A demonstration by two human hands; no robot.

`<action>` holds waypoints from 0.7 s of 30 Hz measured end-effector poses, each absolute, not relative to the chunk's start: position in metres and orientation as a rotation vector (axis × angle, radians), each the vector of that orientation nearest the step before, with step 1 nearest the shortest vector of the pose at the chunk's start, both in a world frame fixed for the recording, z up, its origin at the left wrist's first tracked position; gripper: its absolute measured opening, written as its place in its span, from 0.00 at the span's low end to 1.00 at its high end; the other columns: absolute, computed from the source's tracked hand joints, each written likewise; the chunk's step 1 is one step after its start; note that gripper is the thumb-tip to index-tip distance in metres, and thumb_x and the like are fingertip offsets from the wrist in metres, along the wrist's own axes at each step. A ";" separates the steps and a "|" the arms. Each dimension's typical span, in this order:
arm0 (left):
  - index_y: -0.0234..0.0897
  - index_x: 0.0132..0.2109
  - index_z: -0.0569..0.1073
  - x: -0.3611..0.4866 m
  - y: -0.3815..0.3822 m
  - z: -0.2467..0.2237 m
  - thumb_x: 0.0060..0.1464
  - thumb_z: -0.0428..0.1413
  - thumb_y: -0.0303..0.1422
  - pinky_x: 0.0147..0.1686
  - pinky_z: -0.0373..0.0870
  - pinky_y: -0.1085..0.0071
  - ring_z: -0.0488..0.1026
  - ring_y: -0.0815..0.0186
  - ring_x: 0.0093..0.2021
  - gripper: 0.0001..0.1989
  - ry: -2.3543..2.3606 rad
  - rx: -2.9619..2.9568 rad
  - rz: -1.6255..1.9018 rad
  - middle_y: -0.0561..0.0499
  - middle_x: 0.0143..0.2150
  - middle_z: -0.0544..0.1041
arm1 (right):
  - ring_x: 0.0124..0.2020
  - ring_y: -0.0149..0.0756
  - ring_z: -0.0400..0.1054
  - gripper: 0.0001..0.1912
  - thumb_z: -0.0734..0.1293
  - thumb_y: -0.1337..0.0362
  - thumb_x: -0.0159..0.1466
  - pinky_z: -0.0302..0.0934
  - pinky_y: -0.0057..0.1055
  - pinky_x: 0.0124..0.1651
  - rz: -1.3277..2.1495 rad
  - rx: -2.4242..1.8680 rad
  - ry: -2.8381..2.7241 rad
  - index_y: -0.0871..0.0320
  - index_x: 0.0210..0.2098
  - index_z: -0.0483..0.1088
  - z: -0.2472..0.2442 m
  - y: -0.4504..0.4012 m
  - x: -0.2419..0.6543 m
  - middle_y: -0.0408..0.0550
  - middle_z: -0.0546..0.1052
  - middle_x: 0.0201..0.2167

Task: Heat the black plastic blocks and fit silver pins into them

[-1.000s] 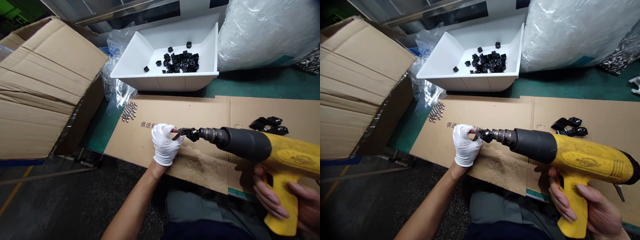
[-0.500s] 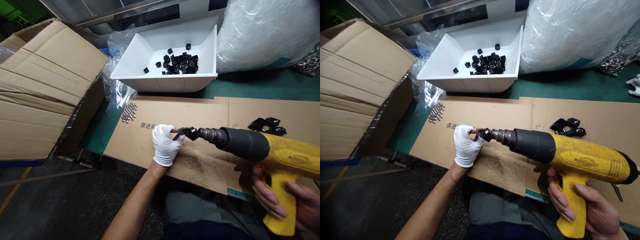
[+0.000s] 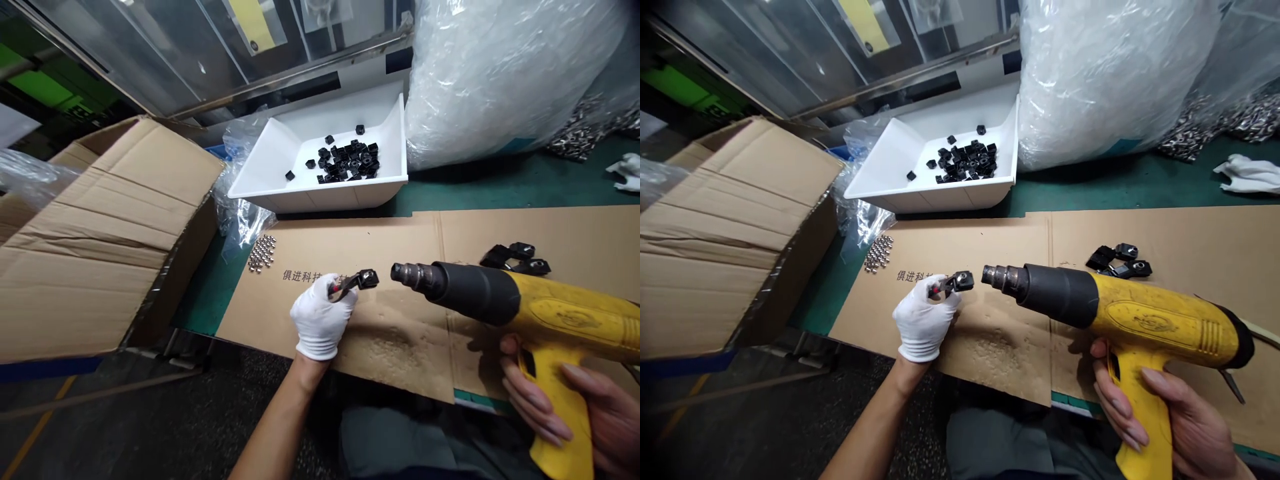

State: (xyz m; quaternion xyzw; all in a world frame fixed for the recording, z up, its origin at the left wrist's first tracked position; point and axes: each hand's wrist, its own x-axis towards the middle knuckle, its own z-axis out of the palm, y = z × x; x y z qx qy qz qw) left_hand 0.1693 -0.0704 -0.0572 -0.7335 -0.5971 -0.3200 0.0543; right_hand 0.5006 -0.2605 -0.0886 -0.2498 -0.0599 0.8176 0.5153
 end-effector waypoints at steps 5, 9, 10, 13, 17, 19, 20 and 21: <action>0.41 0.49 0.82 0.160 -0.082 -0.036 0.60 0.61 0.38 0.38 0.71 0.72 0.80 0.65 0.34 0.12 -1.998 -2.503 -0.919 0.52 0.38 0.85 | 0.23 0.34 0.62 0.23 0.59 0.50 0.69 0.56 0.34 0.25 1.989 -0.525 -0.132 0.51 0.58 0.70 -0.098 -0.262 0.503 0.52 0.72 0.33; 0.40 0.34 0.81 0.163 -0.086 -0.022 0.61 0.59 0.34 0.35 0.69 0.71 0.77 0.65 0.31 0.08 -2.021 -2.639 -0.770 0.53 0.31 0.82 | 0.23 0.35 0.62 0.23 0.59 0.50 0.69 0.57 0.34 0.26 2.000 -0.520 -0.143 0.52 0.58 0.70 -0.099 -0.262 0.503 0.53 0.72 0.33; 0.40 0.33 0.81 0.163 -0.086 -0.020 0.60 0.59 0.33 0.36 0.69 0.71 0.77 0.64 0.33 0.08 -2.019 -2.640 -0.769 0.53 0.31 0.81 | 0.23 0.35 0.62 0.22 0.59 0.50 0.70 0.56 0.34 0.26 2.000 -0.526 -0.145 0.52 0.58 0.70 -0.098 -0.262 0.503 0.53 0.72 0.33; 0.40 0.37 0.81 0.164 -0.085 -0.016 0.62 0.58 0.33 0.40 0.70 0.71 0.77 0.64 0.36 0.07 -2.061 -2.704 -0.841 0.52 0.36 0.83 | 0.23 0.34 0.62 0.23 0.59 0.50 0.69 0.56 0.33 0.25 2.002 -0.541 -0.141 0.52 0.57 0.71 -0.094 -0.262 0.502 0.53 0.72 0.33; 0.39 0.37 0.79 0.162 -0.083 -0.017 0.65 0.57 0.39 0.33 0.66 0.74 0.72 0.68 0.30 0.11 -2.162 -2.833 -0.802 0.55 0.30 0.78 | 0.22 0.33 0.63 0.22 0.64 0.50 0.67 0.55 0.31 0.25 2.002 -0.609 -0.073 0.54 0.55 0.73 -0.082 -0.261 0.499 0.53 0.73 0.31; 0.38 0.34 0.76 0.161 -0.081 -0.019 0.66 0.56 0.39 0.31 0.64 0.74 0.69 0.69 0.28 0.13 -2.162 -2.847 -0.812 0.55 0.28 0.75 | 0.21 0.32 0.63 0.21 0.66 0.51 0.65 0.54 0.30 0.24 1.997 -0.681 -0.038 0.54 0.53 0.74 -0.076 -0.261 0.497 0.52 0.73 0.30; 0.38 0.33 0.75 0.160 -0.081 -0.021 0.66 0.55 0.38 0.31 0.64 0.74 0.69 0.69 0.28 0.13 -2.149 -2.848 -0.828 0.55 0.28 0.75 | 0.21 0.31 0.63 0.21 0.67 0.51 0.65 0.54 0.30 0.24 1.991 -0.715 -0.036 0.55 0.53 0.74 -0.074 -0.261 0.496 0.52 0.74 0.30; 0.38 0.33 0.74 0.160 -0.080 -0.022 0.66 0.54 0.38 0.31 0.63 0.74 0.68 0.69 0.29 0.13 -2.134 -2.847 -0.844 0.55 0.28 0.74 | 0.20 0.31 0.63 0.21 0.68 0.52 0.64 0.54 0.30 0.24 1.985 -0.735 -0.048 0.55 0.52 0.75 -0.072 -0.261 0.496 0.52 0.74 0.29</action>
